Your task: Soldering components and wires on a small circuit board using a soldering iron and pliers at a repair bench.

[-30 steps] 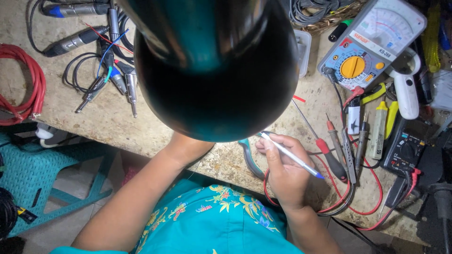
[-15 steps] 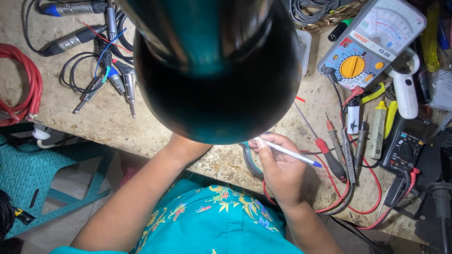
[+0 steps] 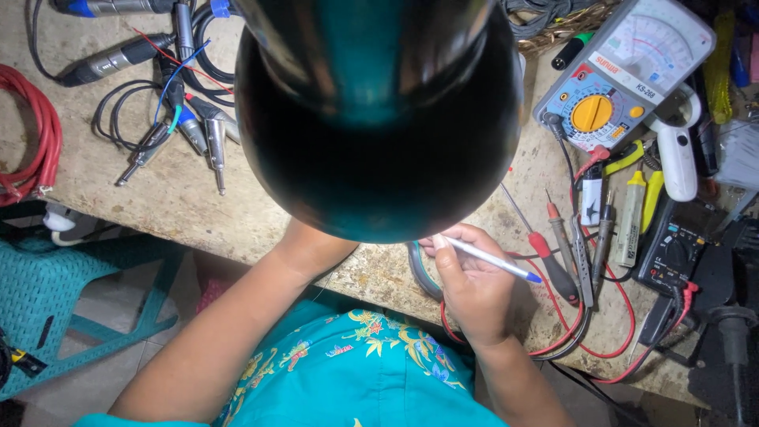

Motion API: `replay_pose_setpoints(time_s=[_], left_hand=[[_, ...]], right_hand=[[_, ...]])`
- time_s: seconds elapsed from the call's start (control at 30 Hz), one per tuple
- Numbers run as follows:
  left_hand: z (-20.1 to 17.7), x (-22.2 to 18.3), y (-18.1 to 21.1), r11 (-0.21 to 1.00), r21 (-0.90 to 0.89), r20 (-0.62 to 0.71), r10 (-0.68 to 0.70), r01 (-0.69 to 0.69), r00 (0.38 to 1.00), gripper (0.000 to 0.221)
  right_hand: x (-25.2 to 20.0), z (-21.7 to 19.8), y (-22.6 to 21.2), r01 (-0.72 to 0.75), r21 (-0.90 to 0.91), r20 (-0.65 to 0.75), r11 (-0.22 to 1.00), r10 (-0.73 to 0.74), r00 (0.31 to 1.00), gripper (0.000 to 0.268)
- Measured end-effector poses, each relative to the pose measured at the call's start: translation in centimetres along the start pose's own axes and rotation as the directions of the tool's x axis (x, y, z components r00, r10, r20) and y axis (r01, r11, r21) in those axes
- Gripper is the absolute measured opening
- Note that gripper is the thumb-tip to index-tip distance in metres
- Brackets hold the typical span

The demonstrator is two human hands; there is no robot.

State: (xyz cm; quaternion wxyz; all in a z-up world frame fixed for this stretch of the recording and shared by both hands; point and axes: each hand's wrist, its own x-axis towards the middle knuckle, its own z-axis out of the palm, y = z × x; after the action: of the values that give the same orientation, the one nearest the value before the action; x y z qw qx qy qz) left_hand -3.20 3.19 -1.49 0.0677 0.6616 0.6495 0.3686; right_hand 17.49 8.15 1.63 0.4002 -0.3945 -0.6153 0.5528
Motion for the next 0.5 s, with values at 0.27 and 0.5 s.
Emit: replay_pose_setpoints(time_s=[0.27, 0.5], left_hand=[[0.2, -0.7, -0.3, 1.000, -0.014, -0.003, 0.003, -0.003, 1.000, 0.006], [0.5, -1.0, -0.8, 0.999, -0.034, -0.001, 0.017, -0.017, 1.000, 0.005]], right_hand=[[0.0, -0.3, -0.9, 0.377, -0.346, 0.108, 0.859, -0.363, 0.926, 0.013], [-0.5, -0.4, -1.3, 0.484, -0.421, 0.127, 0.767, -0.479, 0.869, 0.012]])
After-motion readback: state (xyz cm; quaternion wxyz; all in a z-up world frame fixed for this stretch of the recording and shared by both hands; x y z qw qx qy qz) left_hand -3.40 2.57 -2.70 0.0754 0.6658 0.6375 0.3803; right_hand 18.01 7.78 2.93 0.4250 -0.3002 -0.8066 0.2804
